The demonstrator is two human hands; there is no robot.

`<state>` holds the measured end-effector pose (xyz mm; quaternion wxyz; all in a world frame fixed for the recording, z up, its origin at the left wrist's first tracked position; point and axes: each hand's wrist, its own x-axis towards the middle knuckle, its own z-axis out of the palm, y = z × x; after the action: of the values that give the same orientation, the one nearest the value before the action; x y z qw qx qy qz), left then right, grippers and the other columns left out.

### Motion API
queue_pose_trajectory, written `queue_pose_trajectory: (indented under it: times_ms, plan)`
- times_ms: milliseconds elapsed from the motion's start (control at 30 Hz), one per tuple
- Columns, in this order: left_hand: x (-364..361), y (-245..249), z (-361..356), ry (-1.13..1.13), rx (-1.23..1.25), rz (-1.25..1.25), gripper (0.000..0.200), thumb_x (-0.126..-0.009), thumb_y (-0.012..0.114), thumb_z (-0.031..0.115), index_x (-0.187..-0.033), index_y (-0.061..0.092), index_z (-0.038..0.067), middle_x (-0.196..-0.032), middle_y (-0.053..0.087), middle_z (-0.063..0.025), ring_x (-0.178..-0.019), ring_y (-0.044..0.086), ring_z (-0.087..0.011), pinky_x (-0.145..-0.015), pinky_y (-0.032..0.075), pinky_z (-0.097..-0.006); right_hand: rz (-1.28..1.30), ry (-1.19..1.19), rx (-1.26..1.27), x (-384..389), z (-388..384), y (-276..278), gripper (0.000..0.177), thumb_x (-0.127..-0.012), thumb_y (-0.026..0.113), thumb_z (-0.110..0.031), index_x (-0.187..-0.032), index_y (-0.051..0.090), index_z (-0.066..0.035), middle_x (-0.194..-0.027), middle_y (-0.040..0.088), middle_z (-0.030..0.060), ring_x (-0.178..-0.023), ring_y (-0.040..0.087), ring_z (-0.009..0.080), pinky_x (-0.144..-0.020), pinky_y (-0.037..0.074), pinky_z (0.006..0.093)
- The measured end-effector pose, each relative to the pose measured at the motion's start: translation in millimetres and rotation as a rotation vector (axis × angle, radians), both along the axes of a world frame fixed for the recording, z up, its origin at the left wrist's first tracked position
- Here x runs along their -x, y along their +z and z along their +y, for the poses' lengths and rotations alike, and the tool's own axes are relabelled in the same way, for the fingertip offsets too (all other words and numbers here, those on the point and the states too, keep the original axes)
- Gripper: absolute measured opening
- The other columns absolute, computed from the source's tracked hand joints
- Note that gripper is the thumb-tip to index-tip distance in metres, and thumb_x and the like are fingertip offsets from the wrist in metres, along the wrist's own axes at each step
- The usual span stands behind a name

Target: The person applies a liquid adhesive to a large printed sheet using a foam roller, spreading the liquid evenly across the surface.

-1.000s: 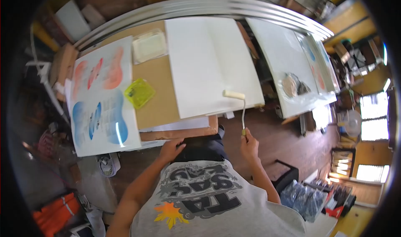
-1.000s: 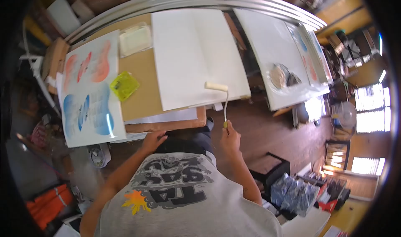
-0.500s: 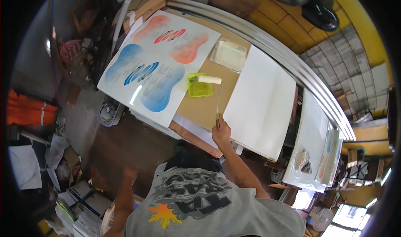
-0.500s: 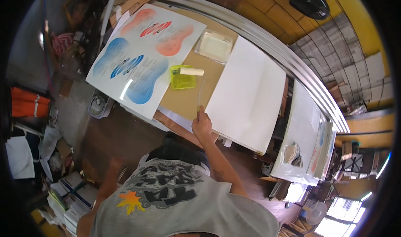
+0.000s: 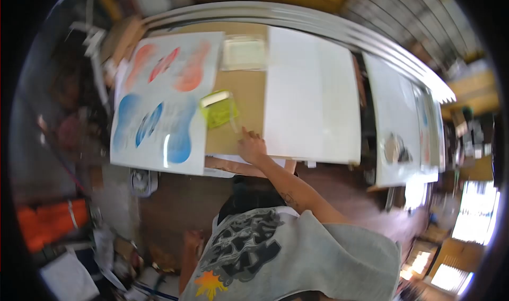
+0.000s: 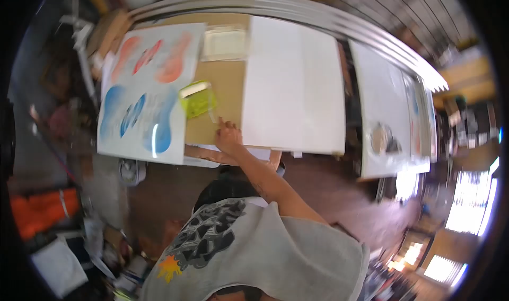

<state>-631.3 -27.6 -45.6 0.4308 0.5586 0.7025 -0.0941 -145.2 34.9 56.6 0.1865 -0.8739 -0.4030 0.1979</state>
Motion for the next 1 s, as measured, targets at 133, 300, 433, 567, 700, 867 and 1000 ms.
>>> queue_pose_trajectory:
  times_ms: [133, 300, 433, 567, 700, 867, 1000]
  plan:
    - [-81.1, 48.2, 60.2, -0.155, 0.174, -0.155, 0.032, -0.088, 0.072, 0.026, -0.070, 0.062, 0.000, -0.062, 0.062, -0.0084, -0.055, 0.063, -0.0181, -0.050, 0.052, -0.0357, -0.039, -0.170, -0.113, -44.6, -64.7, 18.9, 0.063, -0.089, 0.062, -0.030, -0.143, 0.044, -0.004, -0.126, 0.057, 0.0201, -0.120, 0.053, 0.0380, -0.100, 0.043, 0.0497]
    - [-239.6, 97.7, 98.8, -0.451, 0.203, -0.361, 0.033, -0.093, 0.065, 0.028, -0.077, 0.066, -0.001, -0.062, 0.062, -0.0060, -0.048, 0.060, -0.0145, -0.044, 0.047, -0.0326, -0.213, -0.823, -0.121, -157.2, -207.5, -21.4, 0.063, -0.085, 0.070, -0.027, -0.137, 0.049, 0.000, -0.127, 0.056, 0.0213, -0.116, 0.053, 0.0403, -0.097, 0.044, 0.0496]
    - [-376.8, 127.6, 83.1, -0.564, 0.013, -0.498, 0.033, -0.091, 0.068, 0.032, -0.082, 0.069, 0.001, -0.064, 0.064, -0.0052, -0.055, 0.064, -0.0135, -0.050, 0.049, -0.0300, -0.169, -1.134, 0.040, -235.7, -315.1, 0.5, 0.070, -0.083, 0.070, -0.034, -0.141, 0.046, -0.004, -0.141, 0.044, 0.0196, -0.130, 0.041, 0.0403, -0.102, 0.039, 0.0539]
    - [-469.0, 101.8, 54.1, -0.734, -0.688, -0.285, 0.043, -0.083, 0.073, 0.040, -0.100, 0.068, 0.001, -0.089, 0.070, -0.0138, -0.089, 0.069, -0.0257, -0.074, 0.054, -0.0361, 0.139, -1.133, 0.063, -307.6, -376.0, -32.0, 0.073, -0.079, 0.071, -0.043, -0.137, 0.051, -0.004, -0.140, 0.048, 0.0218, -0.130, 0.045, 0.0416, -0.104, 0.040, 0.0564]
    - [-521.3, 47.8, 74.7, -0.427, -0.444, -0.076, 0.073, -0.074, 0.078, 0.046, -0.120, 0.056, -0.007, -0.115, 0.064, -0.0262, -0.109, 0.062, -0.0412, -0.095, 0.050, -0.0429, 0.171, -0.887, 0.126, -312.3, -379.7, -21.9, 0.071, -0.076, 0.072, -0.045, -0.131, 0.057, -0.004, -0.134, 0.053, 0.0235, -0.123, 0.054, 0.0395, -0.100, 0.046, 0.0512]
    - [-540.8, 77.5, 68.1, -0.328, -0.445, -0.045, 0.068, -0.070, 0.081, 0.038, -0.113, 0.060, -0.010, -0.115, 0.065, -0.0295, -0.102, 0.066, -0.0391, -0.090, 0.052, -0.0428, 0.241, -0.860, -0.039, -313.1, -391.1, -20.4, 0.067, -0.075, 0.072, -0.043, -0.128, 0.060, -0.004, -0.132, 0.054, 0.0232, -0.118, 0.057, 0.0386, -0.099, 0.047, 0.0481]
    - [-551.3, 113.8, 75.4, -0.262, -0.270, -0.176, 0.050, -0.074, 0.080, 0.024, -0.108, 0.063, -0.009, -0.105, 0.069, -0.0213, -0.090, 0.068, -0.0303, -0.081, 0.053, -0.0387, 0.299, -0.775, -0.061, -327.2, -403.6, -26.7, 0.059, -0.075, 0.071, -0.043, -0.119, 0.066, -0.005, -0.121, 0.061, 0.0233, -0.116, 0.058, 0.0376, -0.098, 0.049, 0.0452]
